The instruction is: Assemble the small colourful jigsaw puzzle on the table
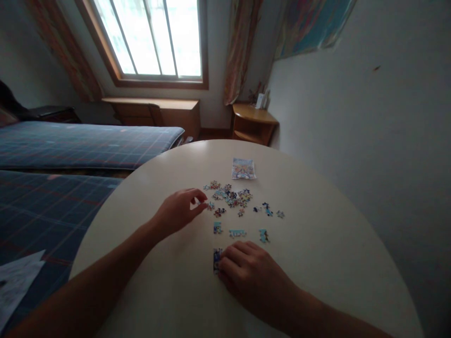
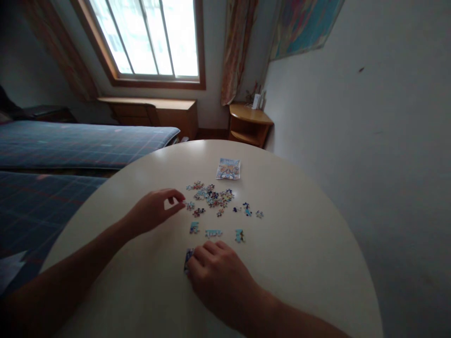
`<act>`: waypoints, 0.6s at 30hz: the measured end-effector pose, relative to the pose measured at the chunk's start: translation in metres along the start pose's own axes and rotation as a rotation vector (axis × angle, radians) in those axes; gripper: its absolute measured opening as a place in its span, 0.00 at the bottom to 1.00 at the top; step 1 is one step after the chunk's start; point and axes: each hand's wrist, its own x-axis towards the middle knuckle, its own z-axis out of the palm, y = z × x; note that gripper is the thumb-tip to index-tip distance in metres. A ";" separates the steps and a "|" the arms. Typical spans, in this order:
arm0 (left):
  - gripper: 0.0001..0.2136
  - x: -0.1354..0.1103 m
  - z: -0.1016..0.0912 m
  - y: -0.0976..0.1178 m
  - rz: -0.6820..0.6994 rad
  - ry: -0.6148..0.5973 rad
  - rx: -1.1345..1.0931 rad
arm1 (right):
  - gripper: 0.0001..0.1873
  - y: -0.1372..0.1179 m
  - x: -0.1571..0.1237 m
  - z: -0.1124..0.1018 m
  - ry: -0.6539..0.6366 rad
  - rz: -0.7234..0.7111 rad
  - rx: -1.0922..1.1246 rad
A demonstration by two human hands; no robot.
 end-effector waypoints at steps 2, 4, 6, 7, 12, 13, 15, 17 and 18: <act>0.13 0.006 0.005 -0.015 0.063 0.063 -0.033 | 0.02 -0.001 0.000 0.001 -0.002 0.003 0.019; 0.14 0.009 0.013 -0.025 0.105 0.049 -0.034 | 0.02 -0.001 0.000 0.000 -0.007 0.002 0.030; 0.14 0.011 0.019 -0.030 0.110 0.014 -0.021 | 0.02 -0.002 0.000 0.000 -0.013 -0.005 0.026; 0.14 0.012 0.021 -0.032 0.116 -0.008 -0.015 | 0.02 -0.003 -0.001 0.000 -0.015 -0.008 0.023; 0.13 0.012 0.023 -0.029 0.100 0.002 0.000 | 0.01 -0.005 -0.002 -0.002 -0.041 0.003 0.029; 0.13 0.011 0.023 -0.026 0.110 0.015 0.001 | 0.01 -0.004 -0.002 -0.003 -0.046 0.008 0.034; 0.13 0.009 0.024 -0.020 0.159 0.029 0.000 | 0.02 -0.003 -0.002 -0.004 -0.046 0.017 0.054; 0.13 0.006 0.028 -0.013 0.198 0.036 0.002 | 0.02 -0.002 -0.002 -0.005 -0.040 0.023 0.079; 0.13 0.005 0.030 -0.010 0.203 0.037 0.002 | 0.02 -0.001 -0.002 -0.006 -0.036 0.029 0.088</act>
